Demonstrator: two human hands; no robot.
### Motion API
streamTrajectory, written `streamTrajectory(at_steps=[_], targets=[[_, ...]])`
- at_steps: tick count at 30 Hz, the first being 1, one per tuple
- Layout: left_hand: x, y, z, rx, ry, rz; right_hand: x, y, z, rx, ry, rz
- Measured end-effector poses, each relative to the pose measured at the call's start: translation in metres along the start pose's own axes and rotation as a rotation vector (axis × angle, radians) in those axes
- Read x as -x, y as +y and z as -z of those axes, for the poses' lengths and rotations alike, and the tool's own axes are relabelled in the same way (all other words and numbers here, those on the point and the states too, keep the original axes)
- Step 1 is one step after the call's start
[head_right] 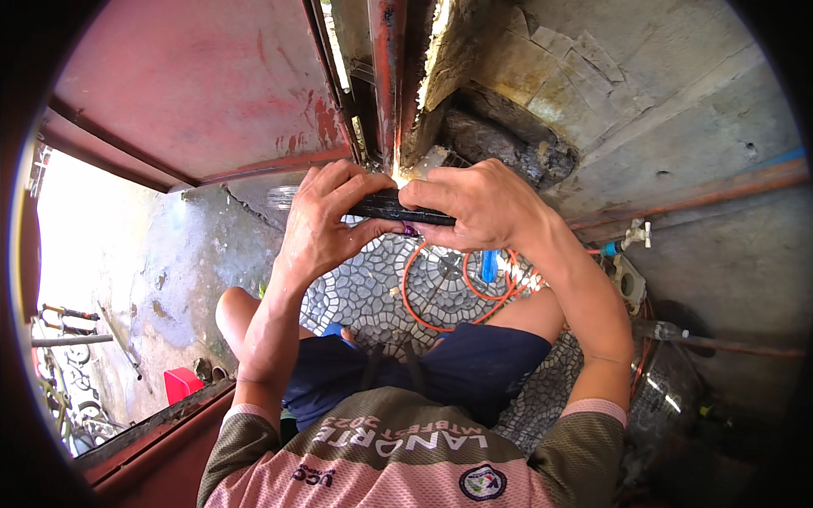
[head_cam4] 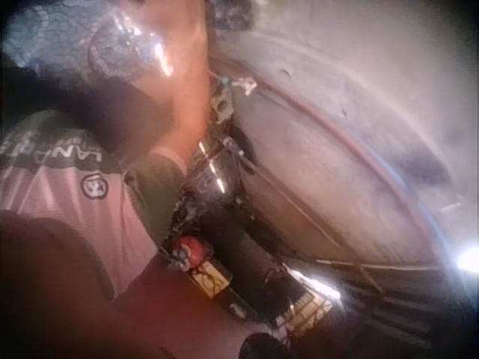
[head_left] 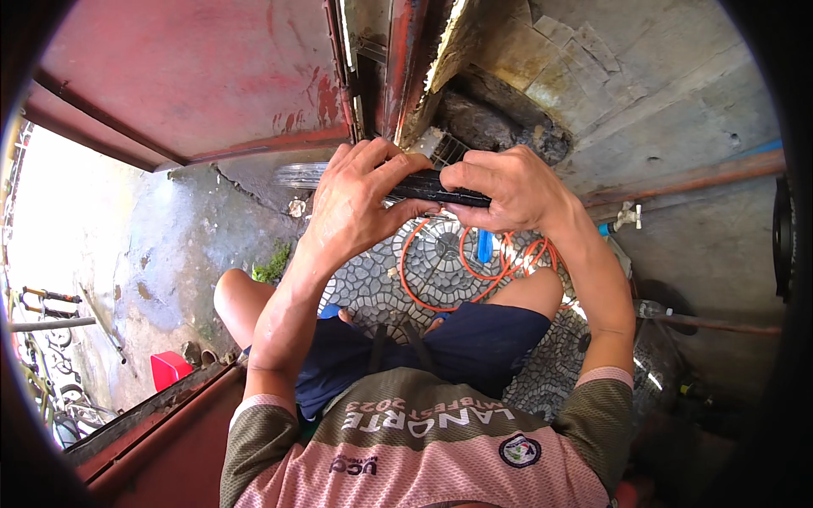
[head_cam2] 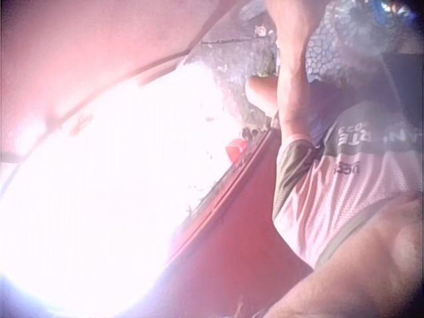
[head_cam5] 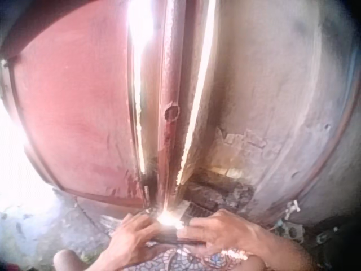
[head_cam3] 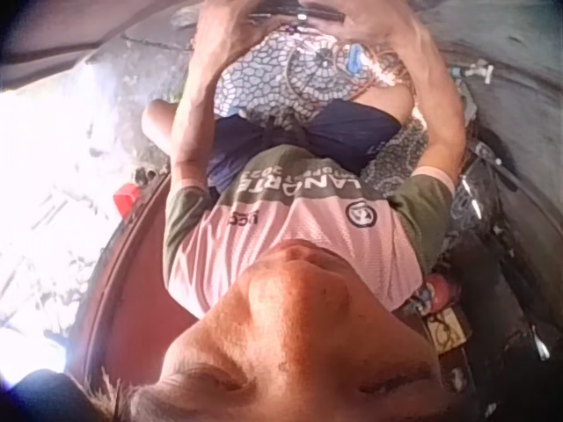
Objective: The person removes a tire from a bicycle wheel, carries the wheel outside, and scrubs the rim with a brush and water. The person then rinses the rim and wipes it with a cloth.
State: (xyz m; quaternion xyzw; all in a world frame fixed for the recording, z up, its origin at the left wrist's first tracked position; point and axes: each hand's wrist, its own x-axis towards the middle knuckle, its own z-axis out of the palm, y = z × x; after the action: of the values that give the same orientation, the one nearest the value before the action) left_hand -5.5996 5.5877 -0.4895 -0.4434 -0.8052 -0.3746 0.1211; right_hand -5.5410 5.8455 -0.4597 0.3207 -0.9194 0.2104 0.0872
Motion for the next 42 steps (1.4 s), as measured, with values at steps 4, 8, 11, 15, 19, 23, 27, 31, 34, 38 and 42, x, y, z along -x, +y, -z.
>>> streamTrajectory(at_steps=[4, 8, 11, 15, 19, 23, 27, 31, 34, 38, 42], targets=[[-0.005, -0.005, -0.001, -0.002, -0.012, -0.011, -0.004, 0.002, 0.002, 0.017, -0.014, 0.029], [-0.009, -0.009, -0.002, 0.013, -0.021, -0.024, -0.001, 0.008, 0.002, 0.086, -0.035, 0.058], [-0.011, -0.011, -0.003, 0.007, -0.016, -0.017, 0.000, 0.008, 0.000, 0.002, 0.041, 0.001], [-0.014, -0.010, -0.004, 0.015, -0.007, -0.017, 0.000, 0.005, -0.001, -0.088, 0.098, -0.050], [-0.013, -0.010, -0.003, 0.003, -0.025, -0.004, -0.002, 0.008, 0.001, -0.064, 0.035, -0.042], [-0.014, -0.008, -0.003, 0.024, -0.032, -0.002, -0.001, 0.014, 0.001, -0.104, 0.004, -0.023], [-0.015, -0.011, -0.003, 0.023, -0.036, -0.003, -0.001, 0.016, 0.006, -0.046, -0.111, -0.049], [-0.018, -0.015, -0.003, 0.023, -0.036, -0.010, -0.007, 0.008, 0.001, -0.218, 0.072, -0.116], [-0.020, -0.015, -0.004, 0.014, -0.032, -0.006, -0.005, 0.015, -0.004, -0.165, 0.098, -0.039], [-0.023, -0.017, -0.004, 0.017, -0.038, 0.000, -0.004, 0.021, 0.001, -0.079, 0.003, -0.024], [-0.027, -0.017, -0.004, -0.008, -0.052, 0.011, -0.001, 0.019, 0.007, -0.127, -0.019, -0.138]])
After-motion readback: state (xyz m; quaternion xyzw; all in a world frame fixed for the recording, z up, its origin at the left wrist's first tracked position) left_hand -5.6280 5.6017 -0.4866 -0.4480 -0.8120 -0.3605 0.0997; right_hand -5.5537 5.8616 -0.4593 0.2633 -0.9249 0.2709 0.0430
